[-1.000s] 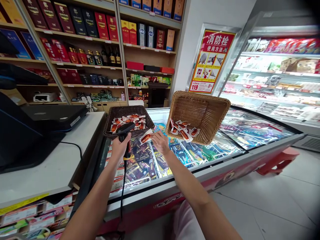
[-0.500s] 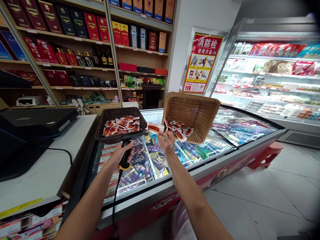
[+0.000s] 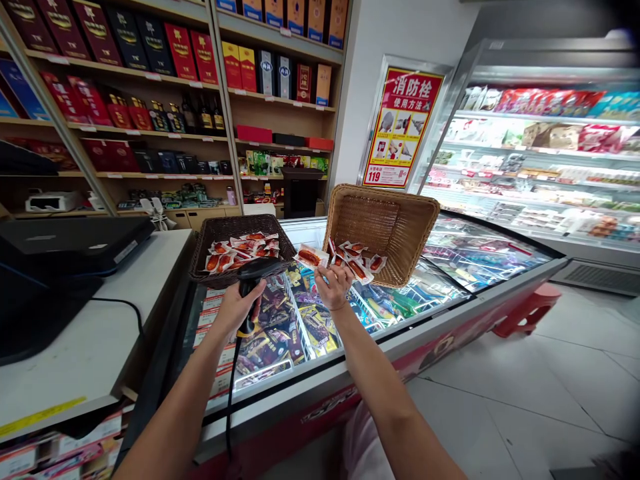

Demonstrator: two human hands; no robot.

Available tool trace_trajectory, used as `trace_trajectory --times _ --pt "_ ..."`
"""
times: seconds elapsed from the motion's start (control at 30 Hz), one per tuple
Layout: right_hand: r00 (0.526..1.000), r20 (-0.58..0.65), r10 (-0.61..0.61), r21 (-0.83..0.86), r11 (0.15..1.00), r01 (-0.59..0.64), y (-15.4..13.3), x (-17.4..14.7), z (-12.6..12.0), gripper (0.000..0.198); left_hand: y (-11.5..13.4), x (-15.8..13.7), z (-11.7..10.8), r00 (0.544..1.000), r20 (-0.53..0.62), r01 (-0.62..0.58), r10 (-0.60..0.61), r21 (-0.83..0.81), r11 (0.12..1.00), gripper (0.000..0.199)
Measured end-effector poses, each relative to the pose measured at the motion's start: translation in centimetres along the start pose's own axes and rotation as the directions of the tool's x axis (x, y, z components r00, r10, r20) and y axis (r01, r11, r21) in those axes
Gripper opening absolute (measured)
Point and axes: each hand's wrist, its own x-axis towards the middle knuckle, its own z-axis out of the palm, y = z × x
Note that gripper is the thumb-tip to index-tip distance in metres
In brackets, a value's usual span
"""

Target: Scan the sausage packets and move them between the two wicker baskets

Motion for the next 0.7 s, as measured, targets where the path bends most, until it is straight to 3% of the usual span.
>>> trace_trajectory --times 0.13,0.33,0.7 --pt "1.000 0.028 -0.011 0.003 1.000 0.011 0.29 -0.16 0.23 0.027 -0.19 0.03 -0.30 0.997 0.062 -0.043 0.038 0.072 0.996 0.048" --pt "1.000 0.022 -0.013 0.009 1.000 0.012 0.65 -0.36 0.58 0.032 0.10 -0.04 -0.44 0.997 0.069 -0.043 0.043 -0.002 0.999 0.042" --pt "0.999 -0.006 -0.046 -0.004 0.999 0.046 0.62 -0.34 0.84 0.026 0.25 -0.22 0.01 0.994 0.107 -0.035 0.033 0.017 0.999 0.044"
